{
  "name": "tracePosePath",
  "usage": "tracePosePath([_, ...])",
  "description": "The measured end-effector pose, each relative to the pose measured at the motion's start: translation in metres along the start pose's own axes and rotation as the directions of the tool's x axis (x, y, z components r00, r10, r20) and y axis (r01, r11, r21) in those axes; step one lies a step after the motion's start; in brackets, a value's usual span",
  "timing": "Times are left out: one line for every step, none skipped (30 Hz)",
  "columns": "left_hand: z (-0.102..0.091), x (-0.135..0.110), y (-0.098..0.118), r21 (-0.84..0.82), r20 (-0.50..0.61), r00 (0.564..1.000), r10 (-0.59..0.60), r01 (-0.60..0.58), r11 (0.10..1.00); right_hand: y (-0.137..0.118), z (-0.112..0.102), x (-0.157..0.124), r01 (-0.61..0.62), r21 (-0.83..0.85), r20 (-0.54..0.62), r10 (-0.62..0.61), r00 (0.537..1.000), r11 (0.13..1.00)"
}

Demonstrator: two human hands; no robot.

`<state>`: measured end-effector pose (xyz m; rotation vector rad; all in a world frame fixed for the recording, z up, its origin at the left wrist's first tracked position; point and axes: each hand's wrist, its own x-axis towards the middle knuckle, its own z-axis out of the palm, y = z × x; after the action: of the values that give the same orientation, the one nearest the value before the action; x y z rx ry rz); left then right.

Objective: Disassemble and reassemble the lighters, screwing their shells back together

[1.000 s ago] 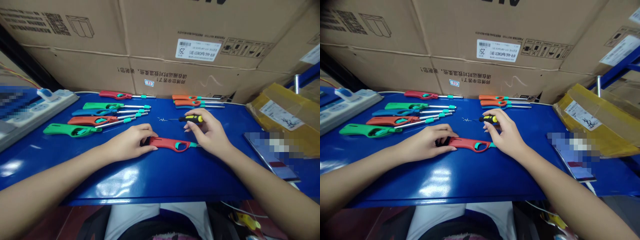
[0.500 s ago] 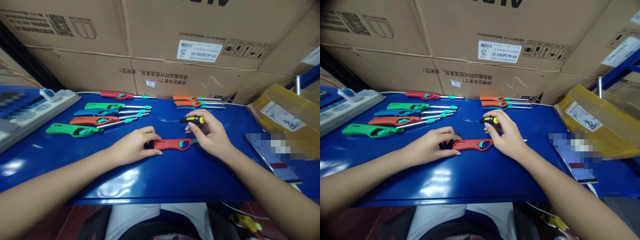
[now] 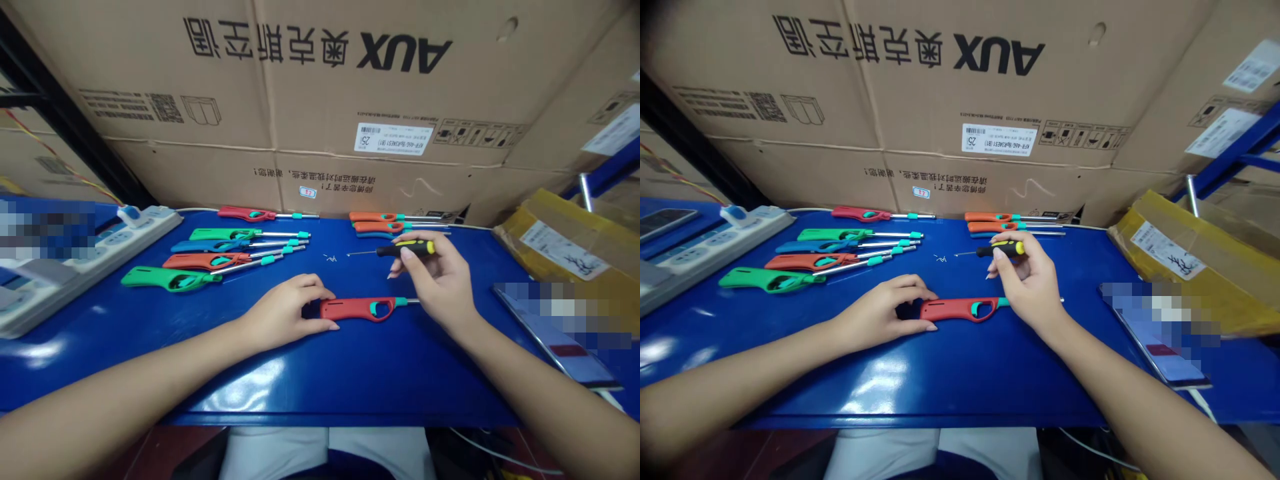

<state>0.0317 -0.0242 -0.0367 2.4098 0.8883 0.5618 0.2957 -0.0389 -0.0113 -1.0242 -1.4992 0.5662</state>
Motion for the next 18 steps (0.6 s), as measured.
tracePosePath([0.001, 0.000, 0.000, -0.003, -0.004, 1.000, 0.002, -0.002, 1.000, -0.001, 0.000, 0.001, -0.002, 0.010, -0.020, 0.003, 1.000, 1.000])
tracePosePath([0.001, 0.000, 0.001, -0.007, -0.005, 1.000, 0.003, -0.003, 1.000, -0.003, 0.000, 0.001, -0.005, 0.020, -0.034, 0.006, 0.999, 1.000])
tracePosePath([0.002, 0.000, 0.001, -0.011, -0.005, 1.000, 0.002, -0.002, 1.000, -0.003, 0.000, 0.002, -0.011, 0.027, -0.041, 0.012, 0.999, 1.000])
tracePosePath([0.002, 0.000, 0.001, -0.014, -0.005, 1.000, 0.001, -0.001, 1.000, -0.004, 0.000, 0.003, -0.017, 0.032, -0.045, 0.019, 0.999, 0.999])
tracePosePath([0.003, 0.000, 0.001, -0.017, -0.006, 1.000, 0.001, -0.001, 1.000, -0.003, 0.000, 0.003, -0.025, 0.034, -0.047, 0.027, 0.999, 0.999])
tracePosePath([0.003, 0.001, 0.001, -0.019, -0.008, 1.000, 0.001, -0.001, 1.000, -0.003, 0.000, 0.003, -0.036, 0.036, -0.047, 0.037, 0.998, 0.999])
tracePosePath([0.004, 0.001, 0.001, -0.022, -0.010, 1.000, 0.002, -0.002, 1.000, -0.003, 0.001, 0.003, -0.048, 0.042, -0.046, 0.050, 0.998, 0.998])
tracePosePath([0.005, 0.001, 0.001, -0.025, -0.011, 1.000, 0.009, -0.009, 1.000, -0.002, 0.002, 0.003, -0.062, 0.053, -0.046, 0.064, 0.997, 0.997])
tracePosePath([0.005, 0.001, 0.001, -0.032, -0.010, 1.000, 0.018, -0.019, 0.999, -0.001, 0.002, 0.003, -0.077, 0.070, -0.046, 0.080, 0.996, 0.995])
tracePosePath([0.006, 0.001, 0.002, -0.045, -0.011, 1.000, 0.026, -0.026, 0.999, 0.000, 0.003, 0.003, -0.093, 0.091, -0.047, 0.098, 0.994, 0.991])
tracePosePath([0.006, 0.001, 0.002, -0.064, -0.017, 1.000, 0.025, -0.026, 0.998, 0.001, 0.003, 0.003, -0.109, 0.116, -0.050, 0.115, 0.992, 0.987])
tracePosePath([0.006, 0.001, 0.003, -0.089, -0.036, 0.999, 0.012, -0.015, 0.996, 0.003, 0.003, 0.003, -0.123, 0.144, -0.056, 0.132, 0.990, 0.982])
tracePosePath([0.006, 0.001, 0.004, -0.116, -0.070, 0.997, -0.014, 0.006, 0.993, 0.004, 0.003, 0.003, -0.134, 0.174, -0.062, 0.146, 0.987, 0.976])
tracePosePath([0.005, 0.001, 0.004, -0.144, -0.116, 0.992, -0.053, 0.036, 0.989, 0.006, 0.002, 0.003, -0.139, 0.205, -0.068, 0.156, 0.985, 0.969])
tracePosePath([0.004, 0.001, 0.005, -0.171, -0.166, 0.981, -0.098, 0.070, 0.983, 0.007, 0.002, 0.004, -0.143, 0.231, -0.073, 0.164, 0.984, 0.962])
tracePosePath([0.004, 0.001, 0.006, -0.195, -0.214, 0.967, -0.139, 0.097, 0.976, 0.009, 0.001, 0.004, -0.144, 0.252, -0.075, 0.167, 0.983, 0.957])
tracePosePath([0.003, 0.001, 0.006, -0.214, -0.253, 0.952, -0.170, 0.116, 0.970, 0.010, 0.000, 0.004, -0.142, 0.267, -0.076, 0.167, 0.983, 0.953])
tracePosePath([0.003, 0.001, 0.007, -0.228, -0.281, 0.941, -0.189, 0.126, 0.966, 0.011, -0.001, 0.004, -0.137, 0.279, -0.077, 0.164, 0.983, 0.950])
